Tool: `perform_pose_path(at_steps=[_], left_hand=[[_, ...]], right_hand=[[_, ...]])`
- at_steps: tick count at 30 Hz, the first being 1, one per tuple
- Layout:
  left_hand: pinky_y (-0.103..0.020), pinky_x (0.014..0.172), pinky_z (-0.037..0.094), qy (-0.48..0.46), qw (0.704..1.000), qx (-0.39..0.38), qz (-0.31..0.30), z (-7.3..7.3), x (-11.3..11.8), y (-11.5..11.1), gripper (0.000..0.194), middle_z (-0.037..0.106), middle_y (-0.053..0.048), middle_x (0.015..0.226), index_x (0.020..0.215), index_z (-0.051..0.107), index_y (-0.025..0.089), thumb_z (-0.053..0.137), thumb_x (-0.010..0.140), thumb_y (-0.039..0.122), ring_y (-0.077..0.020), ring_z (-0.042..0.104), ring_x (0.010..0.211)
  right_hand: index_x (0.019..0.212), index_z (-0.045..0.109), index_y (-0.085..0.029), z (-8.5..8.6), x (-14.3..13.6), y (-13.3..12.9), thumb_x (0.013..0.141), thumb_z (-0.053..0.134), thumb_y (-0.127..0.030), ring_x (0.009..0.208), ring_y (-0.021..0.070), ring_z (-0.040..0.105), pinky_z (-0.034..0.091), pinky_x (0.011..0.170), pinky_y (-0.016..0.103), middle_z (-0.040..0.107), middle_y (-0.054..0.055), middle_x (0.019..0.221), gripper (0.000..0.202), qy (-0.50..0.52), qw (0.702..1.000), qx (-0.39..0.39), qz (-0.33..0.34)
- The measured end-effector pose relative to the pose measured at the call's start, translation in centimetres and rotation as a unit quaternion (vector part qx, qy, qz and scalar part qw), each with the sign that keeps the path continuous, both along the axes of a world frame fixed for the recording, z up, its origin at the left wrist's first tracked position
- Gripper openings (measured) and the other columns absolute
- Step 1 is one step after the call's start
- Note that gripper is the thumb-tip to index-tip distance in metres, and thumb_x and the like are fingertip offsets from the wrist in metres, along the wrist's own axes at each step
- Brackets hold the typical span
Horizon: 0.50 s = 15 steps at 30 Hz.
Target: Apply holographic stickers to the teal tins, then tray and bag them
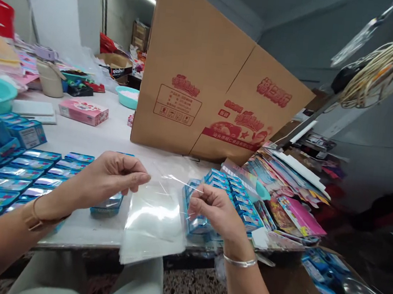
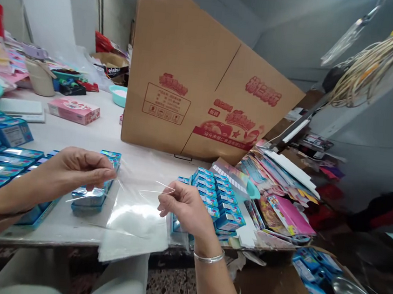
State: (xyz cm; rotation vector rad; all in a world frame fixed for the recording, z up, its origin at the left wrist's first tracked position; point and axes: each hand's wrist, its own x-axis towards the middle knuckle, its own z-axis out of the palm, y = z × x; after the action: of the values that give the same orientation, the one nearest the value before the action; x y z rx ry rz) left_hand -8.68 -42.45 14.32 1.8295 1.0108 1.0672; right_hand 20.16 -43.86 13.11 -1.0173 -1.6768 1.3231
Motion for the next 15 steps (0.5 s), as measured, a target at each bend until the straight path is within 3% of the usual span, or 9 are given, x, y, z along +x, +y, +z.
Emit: perform_pose_path(at_steps=[3, 6, 11, 13, 15], left_hand=[[-0.018, 0.037, 0.032, -0.005, 0.999, 0.0, 0.038, 0.3, 0.0, -0.7, 0.034, 0.053, 0.003, 0.049, 0.064, 0.068, 0.017, 0.071, 0.081, 0.046, -0.0087, 0.044, 0.042], [-0.018, 0.039, 0.036, -0.008, 0.998, 0.028, 0.061, 0.6, -0.3, -1.1, 0.037, 0.05, 0.004, 0.05, 0.061, 0.064, 0.017, 0.071, 0.082, 0.047, -0.0084, 0.045, 0.044], [-0.016, 0.041, 0.036, 0.03, 0.983, 0.147, 0.103, 1.5, -0.6, -1.6, 0.035, 0.052, 0.005, 0.05, 0.06, 0.065, 0.017, 0.068, 0.087, 0.038, -0.0066, 0.046, 0.047], [-0.014, 0.04, 0.037, 0.032, 0.972, 0.196, 0.123, 1.8, -0.9, -1.7, 0.027, 0.055, 0.006, 0.049, 0.066, 0.07, 0.017, 0.069, 0.087, 0.034, -0.0054, 0.048, 0.044], [-0.014, 0.041, 0.042, 0.026, 0.962, 0.23, 0.144, 1.8, -1.2, -2.0, 0.013, 0.06, 0.007, 0.052, 0.085, 0.076, 0.018, 0.07, 0.087, 0.029, -0.0053, 0.053, 0.042]], right_hand=[[0.074, 0.061, -0.017, 0.5, -0.3, -0.7, 0.085, 0.073, -0.047, 0.056, 0.0118, 0.065, 0.052, 0.055, 0.022, 0.067, 0.0, 0.063, 0.033, -0.012, 1.0, 0.024, -0.004], [0.07, 0.062, -0.017, 1.0, -0.6, -1.1, 0.088, 0.069, -0.047, 0.055, 0.0111, 0.064, 0.05, 0.054, 0.021, 0.068, 0.001, 0.061, 0.036, -0.015, 0.999, 0.049, -0.004], [0.069, 0.063, -0.018, 1.1, -1.2, -0.7, 0.089, 0.067, -0.051, 0.051, 0.0099, 0.063, 0.049, 0.051, 0.02, 0.068, 0.001, 0.059, 0.039, 0.0, 0.999, 0.044, 0.002], [0.071, 0.063, -0.018, 1.0, -1.5, -0.4, 0.087, 0.068, -0.054, 0.048, 0.0102, 0.063, 0.049, 0.048, 0.02, 0.069, 0.001, 0.059, 0.04, 0.016, 1.0, 0.021, 0.008], [0.073, 0.064, -0.018, 0.9, -1.8, 0.0, 0.086, 0.068, -0.057, 0.046, 0.0106, 0.063, 0.049, 0.046, 0.02, 0.069, 0.002, 0.059, 0.041, 0.032, 0.999, 0.0, 0.019]])
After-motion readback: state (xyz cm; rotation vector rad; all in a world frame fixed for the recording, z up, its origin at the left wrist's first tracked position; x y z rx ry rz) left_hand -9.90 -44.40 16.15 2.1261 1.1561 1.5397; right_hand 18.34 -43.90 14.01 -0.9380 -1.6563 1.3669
